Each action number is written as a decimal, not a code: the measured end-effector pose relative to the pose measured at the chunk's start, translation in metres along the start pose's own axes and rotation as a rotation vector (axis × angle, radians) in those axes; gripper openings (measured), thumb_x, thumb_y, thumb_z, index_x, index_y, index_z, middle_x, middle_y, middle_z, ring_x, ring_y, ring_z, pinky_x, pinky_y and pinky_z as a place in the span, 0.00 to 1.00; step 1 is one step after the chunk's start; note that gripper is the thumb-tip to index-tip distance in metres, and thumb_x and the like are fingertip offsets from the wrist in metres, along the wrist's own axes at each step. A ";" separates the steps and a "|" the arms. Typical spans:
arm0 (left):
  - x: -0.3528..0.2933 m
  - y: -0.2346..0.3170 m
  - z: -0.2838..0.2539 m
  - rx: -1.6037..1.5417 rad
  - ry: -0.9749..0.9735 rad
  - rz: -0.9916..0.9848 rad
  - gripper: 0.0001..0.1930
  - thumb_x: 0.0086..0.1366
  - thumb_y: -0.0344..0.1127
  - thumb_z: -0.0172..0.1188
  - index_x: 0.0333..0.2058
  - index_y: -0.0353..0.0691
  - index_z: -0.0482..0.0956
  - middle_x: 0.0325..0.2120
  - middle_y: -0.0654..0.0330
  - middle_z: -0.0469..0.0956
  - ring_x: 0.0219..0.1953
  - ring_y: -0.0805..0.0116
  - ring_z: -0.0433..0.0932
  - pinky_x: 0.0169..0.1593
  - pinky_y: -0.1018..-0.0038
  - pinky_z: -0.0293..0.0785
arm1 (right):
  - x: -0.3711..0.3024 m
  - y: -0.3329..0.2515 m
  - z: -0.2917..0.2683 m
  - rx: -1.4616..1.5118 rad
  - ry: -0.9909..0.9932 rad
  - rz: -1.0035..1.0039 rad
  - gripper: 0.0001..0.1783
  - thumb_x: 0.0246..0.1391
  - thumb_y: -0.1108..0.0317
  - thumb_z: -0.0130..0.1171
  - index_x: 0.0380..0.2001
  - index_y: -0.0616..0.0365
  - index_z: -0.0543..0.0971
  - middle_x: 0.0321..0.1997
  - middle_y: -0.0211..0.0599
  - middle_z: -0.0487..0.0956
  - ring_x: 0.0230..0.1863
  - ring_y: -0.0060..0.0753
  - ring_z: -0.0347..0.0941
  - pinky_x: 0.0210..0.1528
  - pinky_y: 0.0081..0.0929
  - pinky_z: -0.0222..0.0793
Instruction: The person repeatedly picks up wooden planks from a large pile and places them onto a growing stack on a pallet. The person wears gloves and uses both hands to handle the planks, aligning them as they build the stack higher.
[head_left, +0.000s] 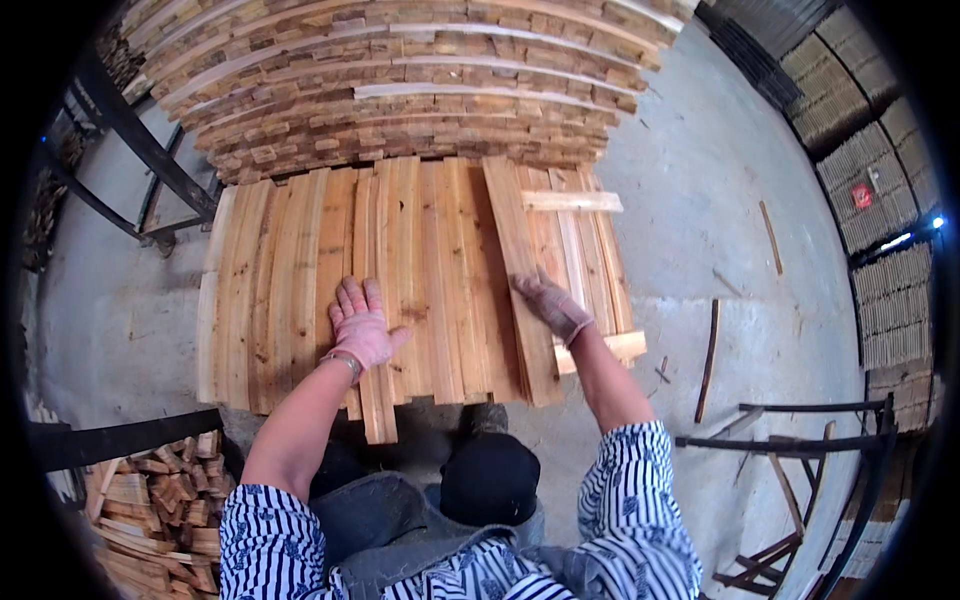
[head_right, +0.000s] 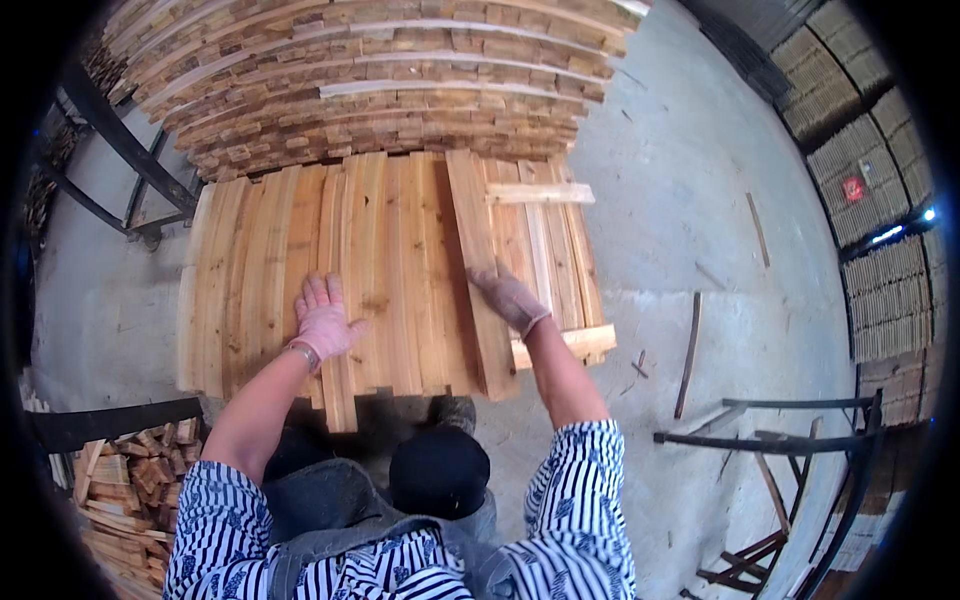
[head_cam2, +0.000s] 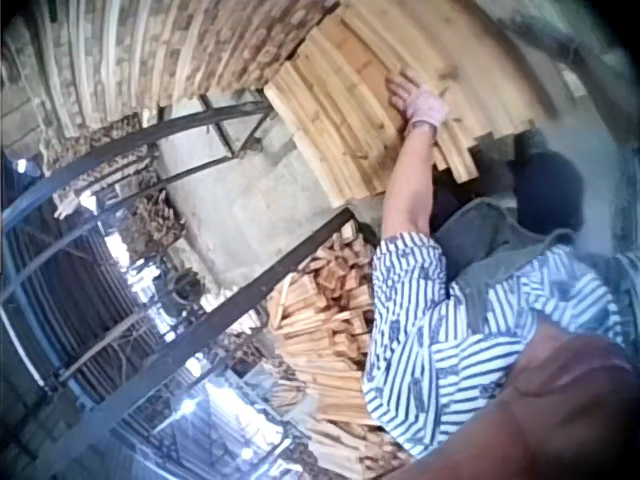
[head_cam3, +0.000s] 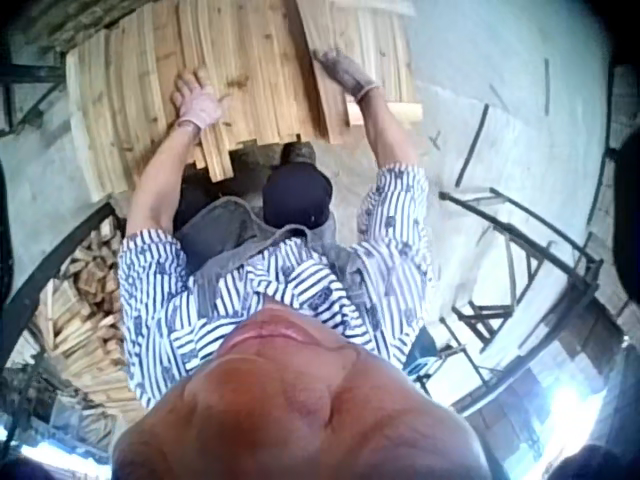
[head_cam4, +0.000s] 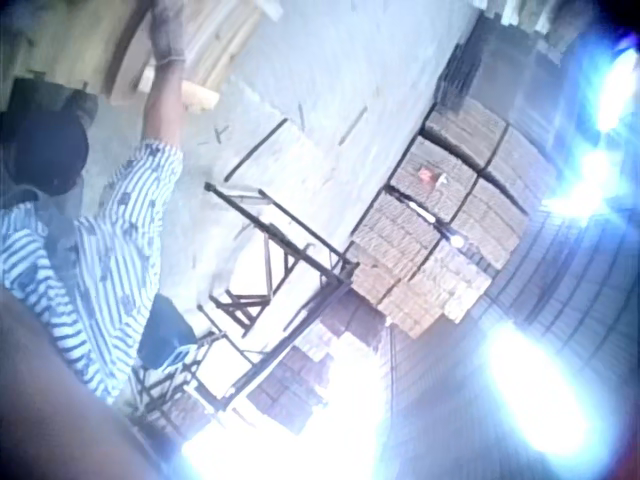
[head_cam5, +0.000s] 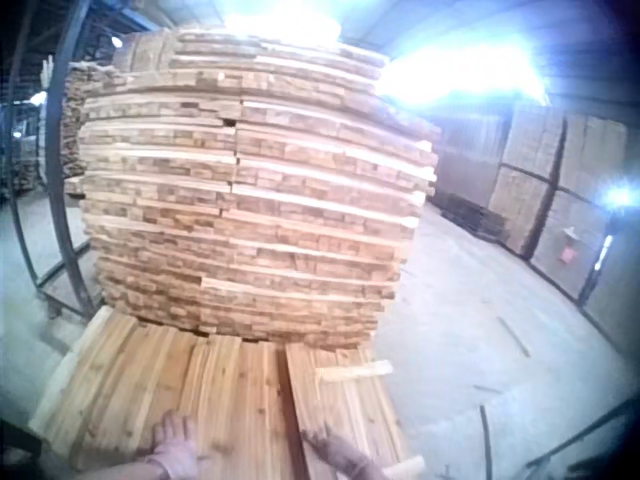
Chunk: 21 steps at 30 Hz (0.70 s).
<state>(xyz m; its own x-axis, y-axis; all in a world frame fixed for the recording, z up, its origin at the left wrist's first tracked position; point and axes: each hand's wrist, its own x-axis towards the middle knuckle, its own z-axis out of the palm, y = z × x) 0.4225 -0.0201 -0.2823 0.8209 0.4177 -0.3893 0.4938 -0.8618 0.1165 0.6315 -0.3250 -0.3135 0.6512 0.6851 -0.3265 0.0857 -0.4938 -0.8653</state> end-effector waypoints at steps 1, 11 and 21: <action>-0.002 0.000 0.003 0.006 0.002 0.019 0.60 0.57 0.66 0.60 0.72 0.31 0.37 0.72 0.31 0.33 0.75 0.33 0.31 0.72 0.42 0.31 | 0.001 0.000 -0.001 -0.118 -0.029 -0.055 0.36 0.70 0.48 0.48 0.68 0.68 0.62 0.66 0.55 0.72 0.68 0.49 0.67 0.69 0.34 0.62; 0.004 -0.009 0.012 -0.042 0.092 0.069 0.61 0.55 0.65 0.64 0.72 0.34 0.38 0.71 0.29 0.35 0.74 0.32 0.34 0.72 0.43 0.34 | -0.009 -0.122 0.037 -0.550 0.478 0.347 0.34 0.51 0.65 0.66 0.61 0.47 0.65 0.56 0.63 0.74 0.60 0.60 0.73 0.59 0.47 0.71; 0.006 -0.013 0.026 -0.008 0.107 0.091 0.61 0.56 0.67 0.63 0.72 0.33 0.38 0.71 0.30 0.34 0.74 0.32 0.34 0.72 0.42 0.35 | -0.020 -0.063 -0.033 -0.444 0.437 0.238 0.25 0.55 0.66 0.59 0.56 0.50 0.70 0.55 0.61 0.75 0.54 0.65 0.75 0.55 0.51 0.70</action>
<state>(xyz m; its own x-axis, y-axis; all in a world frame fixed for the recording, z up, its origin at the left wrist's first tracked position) 0.4136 -0.0140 -0.3100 0.8882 0.3662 -0.2774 0.4175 -0.8954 0.1546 0.6380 -0.3252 -0.2402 0.9284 0.2965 -0.2241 0.1435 -0.8422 -0.5197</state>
